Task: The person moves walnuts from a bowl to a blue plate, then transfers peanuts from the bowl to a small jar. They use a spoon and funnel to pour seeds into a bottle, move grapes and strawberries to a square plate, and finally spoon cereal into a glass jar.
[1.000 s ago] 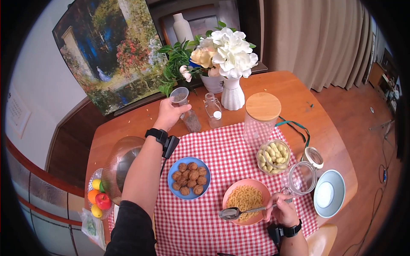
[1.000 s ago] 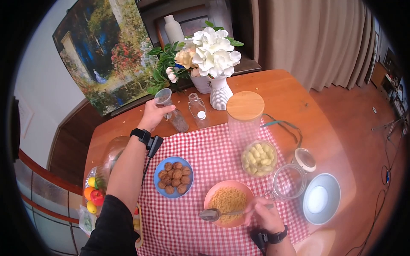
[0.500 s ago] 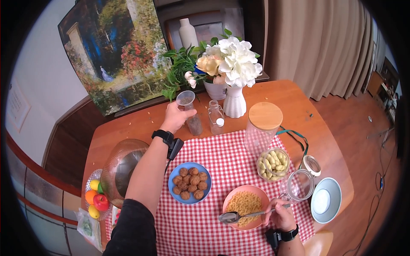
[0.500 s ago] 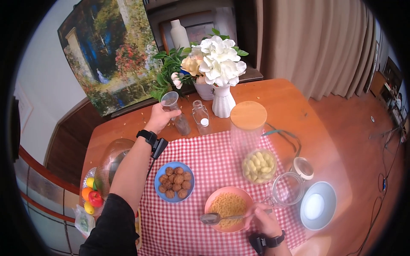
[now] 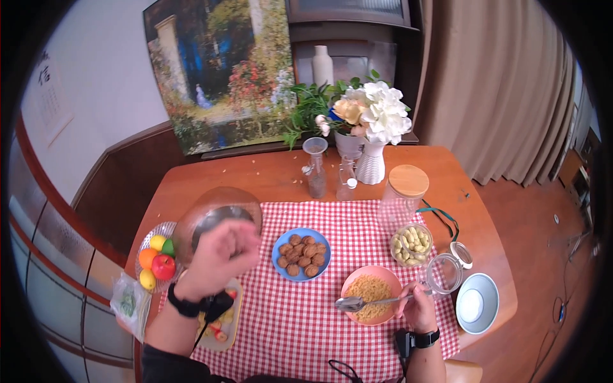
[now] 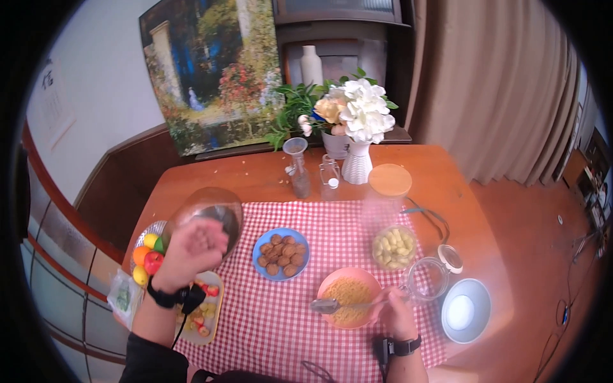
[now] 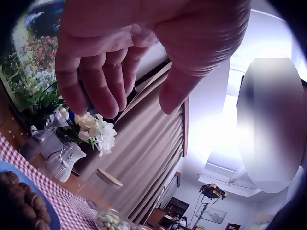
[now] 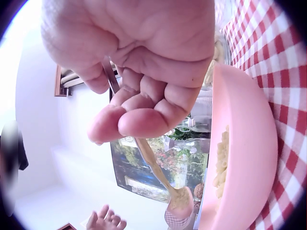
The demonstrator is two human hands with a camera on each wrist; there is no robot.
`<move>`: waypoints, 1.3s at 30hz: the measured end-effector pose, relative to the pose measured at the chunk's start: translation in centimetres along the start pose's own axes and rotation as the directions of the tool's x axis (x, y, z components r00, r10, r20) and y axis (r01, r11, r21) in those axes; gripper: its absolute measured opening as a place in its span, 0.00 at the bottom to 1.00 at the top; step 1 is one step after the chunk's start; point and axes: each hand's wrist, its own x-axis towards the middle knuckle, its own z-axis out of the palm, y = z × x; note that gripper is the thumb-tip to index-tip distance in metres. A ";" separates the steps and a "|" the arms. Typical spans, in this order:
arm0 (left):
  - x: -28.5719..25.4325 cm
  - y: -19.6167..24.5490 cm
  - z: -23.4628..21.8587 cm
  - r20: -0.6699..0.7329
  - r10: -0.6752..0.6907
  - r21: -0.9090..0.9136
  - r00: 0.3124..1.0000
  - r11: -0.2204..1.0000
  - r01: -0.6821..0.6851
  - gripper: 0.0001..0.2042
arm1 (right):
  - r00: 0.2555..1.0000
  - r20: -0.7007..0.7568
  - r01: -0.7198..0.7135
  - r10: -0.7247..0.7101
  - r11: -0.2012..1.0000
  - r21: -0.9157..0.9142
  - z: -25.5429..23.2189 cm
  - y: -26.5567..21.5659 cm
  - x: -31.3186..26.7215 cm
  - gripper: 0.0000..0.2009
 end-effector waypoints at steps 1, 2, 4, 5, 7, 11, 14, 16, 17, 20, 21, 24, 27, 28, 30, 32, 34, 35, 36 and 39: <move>-3.1 -0.1 0.0 -0.012 -0.005 0.024 1.000 1.000 0.005 0.20 | 1.000 0.018 -0.005 0.005 1.000 -0.008 0.0 0.0 0.0 0.17; -6.0 -0.3 0.0 -0.079 -0.015 0.143 0.997 0.989 0.027 0.18 | 1.000 -0.003 0.021 -0.021 0.999 -0.033 0.1 -0.1 0.0 0.17; -11.1 -0.9 0.2 -0.224 0.037 0.397 0.974 0.916 0.057 0.13 | 0.997 -0.033 0.064 -0.066 0.995 -0.076 0.9 -0.5 -0.2 0.17; -13.2 -1.2 0.2 -0.294 0.103 0.525 0.950 0.848 0.070 0.12 | 0.997 -0.038 0.064 -0.068 0.993 -0.096 1.4 -1.1 -0.7 0.16; -17.4 -2.0 0.2 -0.383 0.007 0.501 0.924 0.842 0.202 0.11 | 0.994 -0.018 0.106 -0.108 0.989 -0.101 2.1 -1.7 -1.5 0.16; -21.6 -2.9 -0.4 -0.483 -0.044 0.517 0.875 0.792 0.325 0.09 | 0.990 0.032 0.142 -0.139 0.972 -0.187 3.6 -2.1 -3.6 0.14; -22.5 -4.1 -1.0 -0.376 0.080 0.682 0.923 0.699 0.217 0.10 | 0.993 0.055 0.115 -0.106 0.975 -0.189 5.3 -2.1 -4.9 0.14; -22.4 -4.3 -1.0 -0.374 0.086 0.684 0.923 0.698 0.212 0.10 | 0.993 0.054 0.112 -0.103 0.975 -0.192 6.7 -2.3 -5.4 0.14; -22.3 -4.4 -1.1 -0.376 0.093 0.690 0.922 0.692 0.212 0.10 | 0.993 0.059 0.108 -0.098 0.976 -0.187 7.4 -2.3 -5.5 0.14; -21.8 -4.6 -1.7 -0.352 0.115 0.723 0.929 0.664 0.192 0.10 | 0.995 0.054 0.091 -0.083 0.981 -0.174 8.2 -2.1 -5.4 0.13; -21.6 -4.6 -1.9 -0.344 0.118 0.724 0.932 0.665 0.184 0.10 | 0.996 0.049 0.079 -0.072 0.981 -0.175 8.3 -1.9 -5.1 0.13; -21.4 -4.8 -2.5 -0.336 0.132 0.732 0.933 0.660 0.170 0.11 | 0.998 -0.012 0.061 -0.063 0.988 -0.140 9.4 -2.6 -3.6 0.13; -21.4 -5.5 -3.3 -0.335 0.167 0.754 0.927 0.638 0.157 0.11 | 0.991 0.000 0.133 -0.135 0.976 -0.173 11.0 -3.8 0.3 0.13; -21.5 -5.6 -3.4 -0.389 0.157 0.724 0.908 0.662 0.196 0.11 | 0.985 0.054 0.174 -0.167 0.966 -0.190 11.0 -4.1 2.1 0.14; -21.9 -6.0 -3.7 -0.443 0.158 0.695 0.882 0.682 0.227 0.10 | 0.972 0.112 0.227 -0.204 0.940 -0.256 11.1 -4.6 6.3 0.16; -22.3 -5.6 -3.4 -0.468 0.170 0.690 0.867 0.683 0.238 0.10 | 0.963 0.083 0.271 -0.258 0.902 -0.337 12.0 -4.8 10.7 0.18; -22.9 -6.0 -3.5 -0.482 0.221 0.711 0.848 0.664 0.232 0.10 | 0.944 -0.004 0.292 -0.329 0.843 -0.453 12.7 -4.2 14.8 0.19; -23.3 -6.3 -3.5 -0.488 0.222 0.708 0.844 0.667 0.234 0.10 | 0.945 0.002 0.293 -0.328 0.840 -0.456 13.1 -4.0 16.2 0.19; -23.6 -6.6 -3.5 -0.518 0.224 0.682 0.825 0.691 0.241 0.09 | 0.930 0.029 0.328 -0.366 0.792 -0.515 13.9 -3.9 17.4 0.18; -23.9 -5.6 -3.4 -0.556 0.217 0.649 0.802 0.716 0.256 0.08 | 0.888 0.043 0.413 -0.458 0.754 -0.511 15.6 -2.0 20.9 0.17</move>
